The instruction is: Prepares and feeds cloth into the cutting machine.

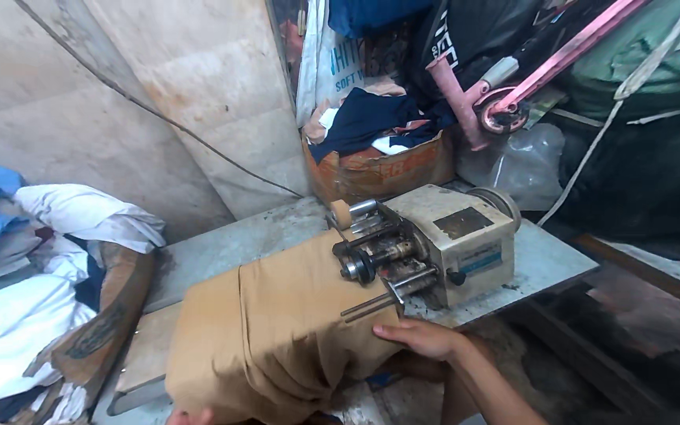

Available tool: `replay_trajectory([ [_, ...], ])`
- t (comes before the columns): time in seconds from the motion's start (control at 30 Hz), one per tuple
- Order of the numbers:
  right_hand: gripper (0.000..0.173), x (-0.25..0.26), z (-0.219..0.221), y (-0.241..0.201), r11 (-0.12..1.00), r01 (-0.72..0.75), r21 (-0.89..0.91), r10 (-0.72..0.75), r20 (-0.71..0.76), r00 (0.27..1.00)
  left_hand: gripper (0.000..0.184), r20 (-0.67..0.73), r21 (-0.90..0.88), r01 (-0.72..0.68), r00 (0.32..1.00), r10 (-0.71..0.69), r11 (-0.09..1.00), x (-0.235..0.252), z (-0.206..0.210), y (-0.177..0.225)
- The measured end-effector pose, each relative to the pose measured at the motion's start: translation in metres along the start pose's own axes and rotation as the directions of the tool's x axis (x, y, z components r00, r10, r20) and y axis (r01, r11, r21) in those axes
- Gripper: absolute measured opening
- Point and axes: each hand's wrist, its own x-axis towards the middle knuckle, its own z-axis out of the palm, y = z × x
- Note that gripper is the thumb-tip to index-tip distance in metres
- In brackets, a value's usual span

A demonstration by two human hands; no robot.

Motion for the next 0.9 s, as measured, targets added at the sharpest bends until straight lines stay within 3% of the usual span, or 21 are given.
replay_trajectory([
  [0.07,0.044,0.001,0.000,0.001,1.000,-0.002,0.006,0.002,-0.008,1.000,0.033,0.061,-0.109,-0.082,0.994,0.089,0.991,0.003,-0.010,-0.004],
  [0.2,0.044,0.001,0.001,0.001,1.000,-0.009,0.013,0.009,-0.011,1.000,0.041,0.011,0.072,0.003,1.000,-0.004,0.997,-0.002,0.002,0.004],
  [0.3,0.045,-0.001,0.002,0.000,1.000,-0.020,0.003,0.020,-0.015,1.000,0.035,0.059,-0.051,-0.063,0.996,0.066,0.997,-0.001,-0.013,-0.001],
  [0.4,0.045,-0.001,0.003,0.000,1.000,-0.013,-0.009,0.013,-0.025,1.000,0.037,-0.038,0.058,-0.016,0.999,0.018,0.998,-0.001,-0.002,0.006],
  [0.47,0.045,0.000,0.003,0.000,1.000,-0.001,-0.008,0.001,-0.017,1.000,0.037,0.039,0.064,0.000,0.999,-0.003,0.998,-0.003,-0.006,0.006],
  [0.53,0.044,0.000,0.003,-0.003,1.000,-0.004,-0.025,0.004,-0.016,1.000,0.032,0.107,-0.056,-0.071,0.991,0.077,0.996,0.000,-0.019,0.000],
  [0.67,0.046,0.000,0.004,-0.006,0.998,-0.018,-0.066,0.017,-0.015,1.000,0.038,-0.008,0.089,0.019,1.000,-0.018,0.996,-0.001,-0.002,0.007],
  [0.8,0.047,0.000,0.003,-0.005,0.996,-0.033,-0.084,0.031,-0.022,0.999,0.028,0.060,-0.105,-0.077,0.995,0.084,0.991,0.002,-0.013,0.000],
  [0.9,0.046,0.001,0.003,-0.004,0.997,-0.022,-0.079,0.021,-0.014,1.000,0.035,-0.042,0.026,-0.025,0.999,0.026,0.999,0.000,0.003,0.002],
])
